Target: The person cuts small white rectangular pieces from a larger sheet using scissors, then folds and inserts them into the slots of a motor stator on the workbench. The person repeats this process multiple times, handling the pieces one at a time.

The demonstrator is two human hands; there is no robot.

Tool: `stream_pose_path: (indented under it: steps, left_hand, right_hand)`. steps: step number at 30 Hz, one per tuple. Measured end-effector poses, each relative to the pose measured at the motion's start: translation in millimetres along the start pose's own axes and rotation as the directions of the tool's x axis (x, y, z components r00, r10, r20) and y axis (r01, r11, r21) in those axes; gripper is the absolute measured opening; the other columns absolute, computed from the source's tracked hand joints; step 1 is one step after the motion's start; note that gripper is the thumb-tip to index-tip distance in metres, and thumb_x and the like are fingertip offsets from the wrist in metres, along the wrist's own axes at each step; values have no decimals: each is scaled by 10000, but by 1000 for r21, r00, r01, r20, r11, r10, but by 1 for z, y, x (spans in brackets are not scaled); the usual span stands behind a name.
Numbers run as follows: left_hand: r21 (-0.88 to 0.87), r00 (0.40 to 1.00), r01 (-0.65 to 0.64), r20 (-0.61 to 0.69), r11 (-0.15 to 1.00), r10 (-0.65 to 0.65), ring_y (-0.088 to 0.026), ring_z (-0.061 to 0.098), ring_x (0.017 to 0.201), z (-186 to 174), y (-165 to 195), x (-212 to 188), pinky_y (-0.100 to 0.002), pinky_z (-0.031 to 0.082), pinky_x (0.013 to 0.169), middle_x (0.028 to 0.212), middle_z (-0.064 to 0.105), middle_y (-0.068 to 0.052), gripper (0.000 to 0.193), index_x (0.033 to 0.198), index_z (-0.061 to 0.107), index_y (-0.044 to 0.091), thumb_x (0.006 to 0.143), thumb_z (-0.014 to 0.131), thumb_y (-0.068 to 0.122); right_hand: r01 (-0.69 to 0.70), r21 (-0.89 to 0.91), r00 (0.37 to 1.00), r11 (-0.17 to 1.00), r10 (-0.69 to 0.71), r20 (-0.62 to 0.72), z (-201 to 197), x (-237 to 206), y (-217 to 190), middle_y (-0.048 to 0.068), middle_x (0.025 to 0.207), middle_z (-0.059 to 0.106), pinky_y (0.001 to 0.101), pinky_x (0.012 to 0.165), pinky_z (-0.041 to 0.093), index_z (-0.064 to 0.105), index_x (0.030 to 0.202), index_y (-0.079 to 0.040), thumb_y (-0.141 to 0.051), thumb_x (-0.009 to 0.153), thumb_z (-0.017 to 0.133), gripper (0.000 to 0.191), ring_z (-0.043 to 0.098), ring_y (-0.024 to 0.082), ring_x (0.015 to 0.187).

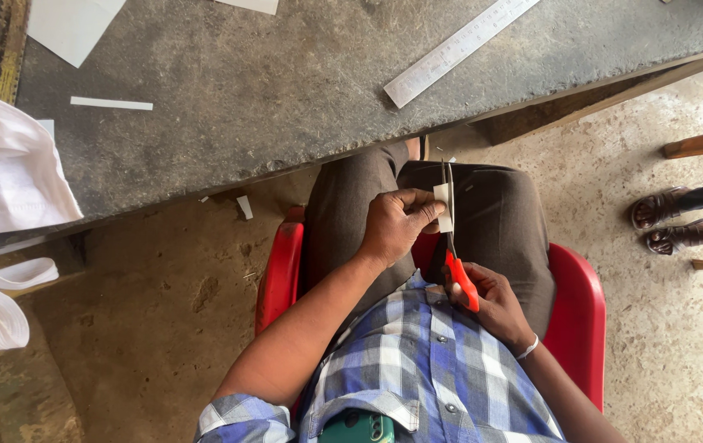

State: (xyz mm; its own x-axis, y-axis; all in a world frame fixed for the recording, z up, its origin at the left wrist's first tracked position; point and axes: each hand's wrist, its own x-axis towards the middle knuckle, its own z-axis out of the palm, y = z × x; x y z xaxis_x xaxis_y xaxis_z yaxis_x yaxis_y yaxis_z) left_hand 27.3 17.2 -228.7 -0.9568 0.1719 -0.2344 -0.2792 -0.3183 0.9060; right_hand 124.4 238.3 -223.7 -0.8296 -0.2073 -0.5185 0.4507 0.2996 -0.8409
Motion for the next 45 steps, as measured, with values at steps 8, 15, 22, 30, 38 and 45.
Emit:
stream_pose_path:
  steps: [8, 15, 22, 30, 38, 45]
  left_hand:
    - [-7, 999, 36, 18, 999, -36, -97, 722, 693, 0, 2, 0, -229, 618, 639, 863, 781, -63, 134, 1000, 776, -1, 920, 756, 104]
    - [-10, 999, 43, 32, 999, -43, -96, 730, 723, 2, 2, 0, -234, 636, 650, 872, 780, -65, 124, 987, 771, -9, 920, 746, 92]
    - [-14, 997, 60, 51, 998, -59, -100, 733, 741, 5, 0, -2, -239, 641, 655, 871, 776, -64, 118, 973, 773, -11, 915, 750, 89]
    - [-8, 994, 90, 62, 996, -89, -104, 729, 724, 7, 0, -2, -242, 640, 650, 855, 775, -70, 125, 957, 776, -8, 911, 759, 107]
    - [13, 992, 108, 66, 994, -109, -97, 726, 726, 8, 0, -3, -246, 642, 657, 859, 775, -72, 135, 967, 779, -7, 910, 765, 114]
    - [-48, 995, 67, 73, 997, -64, -114, 730, 721, 5, -20, 2, -254, 624, 662, 856, 775, -70, 140, 985, 766, -16, 915, 765, 106]
  right_hand:
    - [12, 16, 1000, 1000, -12, 4, 1, 1, -2, 30, 929, 703, 260, 788, 548, 699, 1244, -23, -391, 856, 768, 539, 634, 103, 792]
    - [7, 2, 1000, 1000, -7, -11, 0, 0, -1, 18, 914, 696, 248, 759, 536, 700, 1243, -31, -376, 861, 761, 518, 627, 89, 785]
    - [55, 117, 998, 992, -59, 32, -2, 1, 0, 22, 960, 688, 235, 745, 536, 675, 1258, -21, -330, 883, 755, 493, 617, 78, 786]
    - [48, 90, 998, 995, -51, 27, -5, 2, 5, 21, 899, 681, 221, 707, 516, 683, 1231, -8, -301, 914, 742, 435, 604, 67, 756]
    - [49, 102, 999, 994, -49, -7, -6, 3, 5, 30, 901, 681, 223, 646, 521, 680, 1237, -10, -276, 920, 730, 417, 615, 68, 729]
    - [16, 37, 989, 999, -11, -145, -20, -13, -35, 82, 1021, 744, 311, 726, 624, 628, 1298, -8, -199, 925, 666, 421, 716, 155, 818]
